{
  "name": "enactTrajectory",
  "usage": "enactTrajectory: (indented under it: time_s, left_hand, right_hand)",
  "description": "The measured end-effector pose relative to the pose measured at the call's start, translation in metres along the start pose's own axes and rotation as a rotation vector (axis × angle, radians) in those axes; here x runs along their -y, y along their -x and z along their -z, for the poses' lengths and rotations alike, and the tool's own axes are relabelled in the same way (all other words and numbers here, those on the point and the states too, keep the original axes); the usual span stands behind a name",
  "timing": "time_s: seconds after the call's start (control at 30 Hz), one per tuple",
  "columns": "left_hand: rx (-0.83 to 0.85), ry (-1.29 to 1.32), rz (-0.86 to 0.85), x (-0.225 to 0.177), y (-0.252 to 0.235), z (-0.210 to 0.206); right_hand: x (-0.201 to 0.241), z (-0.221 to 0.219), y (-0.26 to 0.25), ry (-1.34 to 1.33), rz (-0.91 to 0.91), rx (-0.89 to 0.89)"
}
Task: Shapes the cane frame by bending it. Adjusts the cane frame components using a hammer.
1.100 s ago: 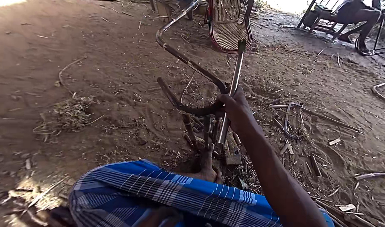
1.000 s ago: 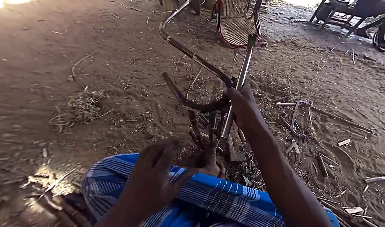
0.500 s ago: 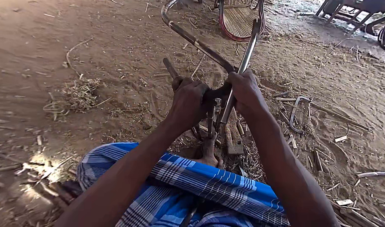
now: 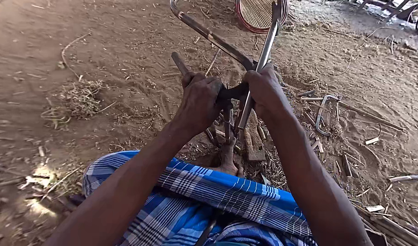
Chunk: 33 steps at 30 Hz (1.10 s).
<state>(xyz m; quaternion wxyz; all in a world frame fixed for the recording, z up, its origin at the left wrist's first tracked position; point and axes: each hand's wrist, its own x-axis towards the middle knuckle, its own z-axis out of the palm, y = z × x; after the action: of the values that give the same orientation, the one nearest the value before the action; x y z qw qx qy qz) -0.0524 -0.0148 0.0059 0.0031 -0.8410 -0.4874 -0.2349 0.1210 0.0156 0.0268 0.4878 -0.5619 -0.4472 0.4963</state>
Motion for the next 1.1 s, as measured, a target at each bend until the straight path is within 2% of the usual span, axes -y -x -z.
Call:
enactTrajectory:
  time_s: [0.23,0.37,0.43,0.5,0.6,0.67,0.77,0.87,0.93,1.1]
  left_hand:
    - [0.051,-0.028,0.045,-0.004,-0.003,0.004]
    - [0.048,-0.008,-0.028,0.000,0.001,0.001]
    - [0.128,0.098,-0.109,0.014,-0.003,0.020]
    - [0.252,0.203,-0.122,0.040,-0.023,0.059]
    - [0.176,0.194,-0.112,0.059,-0.066,0.099]
    - [0.085,0.124,-0.135,0.053,-0.099,0.103]
    - [0.052,0.121,-0.230,0.048,-0.138,0.066]
    - [0.233,0.128,-0.250,0.054,-0.164,0.011]
    - [0.309,0.044,-0.236,0.054,-0.161,-0.020]
    - [0.339,-0.024,-0.230,0.054,-0.159,-0.026]
  right_hand:
    - [0.004,0.000,-0.004,0.004,-0.003,0.008]
    - [-0.013,0.002,-0.003,-0.001,0.064,0.004]
    - [-0.017,0.003,-0.003,-0.047,0.091,0.033]
    - [-0.014,0.001,-0.002,-0.118,0.081,0.070]
    - [-0.012,0.002,0.001,-0.210,0.020,0.110]
    - [-0.010,0.000,0.001,-0.215,0.022,0.112]
    - [-0.010,0.001,0.004,-0.213,0.032,0.105]
    - [-0.010,0.005,0.005,-0.208,0.021,0.073]
    - [-0.008,0.007,0.009,-0.195,0.004,0.053]
    - [-0.005,0.012,0.005,-0.274,-0.028,0.091]
